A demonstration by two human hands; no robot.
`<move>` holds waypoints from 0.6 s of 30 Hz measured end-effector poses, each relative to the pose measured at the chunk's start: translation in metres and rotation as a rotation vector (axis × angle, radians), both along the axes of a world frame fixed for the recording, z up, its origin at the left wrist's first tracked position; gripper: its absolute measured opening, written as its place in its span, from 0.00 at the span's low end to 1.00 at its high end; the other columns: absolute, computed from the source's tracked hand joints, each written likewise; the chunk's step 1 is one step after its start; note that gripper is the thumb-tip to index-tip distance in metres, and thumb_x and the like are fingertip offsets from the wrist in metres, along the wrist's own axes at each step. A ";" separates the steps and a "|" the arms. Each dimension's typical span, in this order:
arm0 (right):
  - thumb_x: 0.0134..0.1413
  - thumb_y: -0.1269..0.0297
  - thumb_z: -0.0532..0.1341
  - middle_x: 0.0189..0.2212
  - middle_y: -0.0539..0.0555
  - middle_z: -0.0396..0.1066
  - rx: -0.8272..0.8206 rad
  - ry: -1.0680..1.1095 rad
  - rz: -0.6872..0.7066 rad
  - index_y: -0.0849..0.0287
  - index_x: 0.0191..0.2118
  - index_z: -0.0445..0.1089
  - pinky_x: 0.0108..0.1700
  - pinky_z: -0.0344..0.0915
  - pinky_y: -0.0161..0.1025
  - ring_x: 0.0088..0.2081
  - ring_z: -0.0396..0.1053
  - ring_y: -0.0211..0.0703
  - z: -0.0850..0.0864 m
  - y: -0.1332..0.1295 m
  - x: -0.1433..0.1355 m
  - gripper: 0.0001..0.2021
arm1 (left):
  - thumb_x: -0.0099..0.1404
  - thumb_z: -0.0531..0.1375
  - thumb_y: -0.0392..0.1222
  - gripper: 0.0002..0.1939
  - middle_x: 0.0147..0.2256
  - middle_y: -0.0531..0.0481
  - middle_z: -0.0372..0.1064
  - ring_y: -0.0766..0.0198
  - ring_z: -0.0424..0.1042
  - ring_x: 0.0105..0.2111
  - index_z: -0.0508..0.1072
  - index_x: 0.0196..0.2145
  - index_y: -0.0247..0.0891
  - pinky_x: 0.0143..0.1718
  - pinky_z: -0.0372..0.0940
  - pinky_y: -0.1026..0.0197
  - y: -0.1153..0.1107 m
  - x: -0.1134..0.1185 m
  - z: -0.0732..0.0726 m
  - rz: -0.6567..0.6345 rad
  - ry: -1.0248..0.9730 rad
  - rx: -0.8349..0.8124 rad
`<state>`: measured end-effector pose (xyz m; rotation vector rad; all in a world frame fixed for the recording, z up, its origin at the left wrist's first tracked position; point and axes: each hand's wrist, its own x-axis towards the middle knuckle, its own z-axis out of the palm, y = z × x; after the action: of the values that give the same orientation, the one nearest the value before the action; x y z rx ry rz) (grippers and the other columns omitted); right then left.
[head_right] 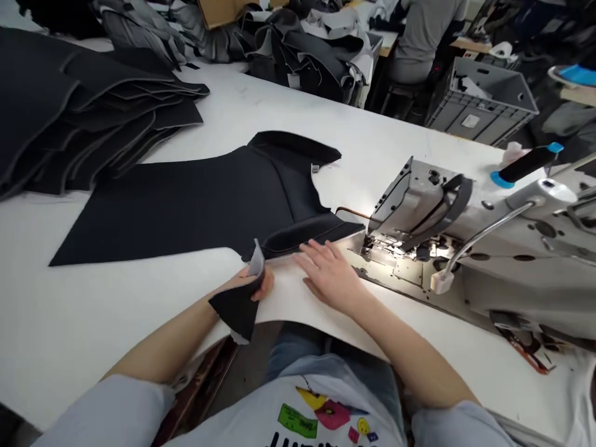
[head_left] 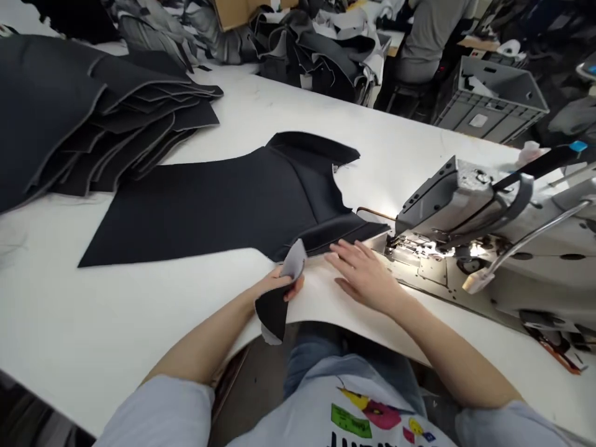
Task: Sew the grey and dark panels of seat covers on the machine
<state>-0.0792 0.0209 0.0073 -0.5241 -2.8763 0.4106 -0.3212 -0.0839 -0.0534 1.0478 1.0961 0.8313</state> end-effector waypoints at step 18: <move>0.70 0.63 0.53 0.57 0.63 0.67 0.104 -0.171 -0.140 0.56 0.64 0.66 0.53 0.58 0.48 0.55 0.62 0.55 -0.058 -0.046 0.020 0.21 | 0.56 0.53 0.68 0.27 0.29 0.49 0.68 0.57 0.66 0.31 0.67 0.30 0.38 0.30 0.61 0.61 -0.048 -0.005 0.065 0.408 0.786 0.001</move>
<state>-0.0596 -0.0248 -0.0506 -0.7712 -2.9771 0.2014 -0.3259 -0.1318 0.0113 1.2045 2.0228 0.7410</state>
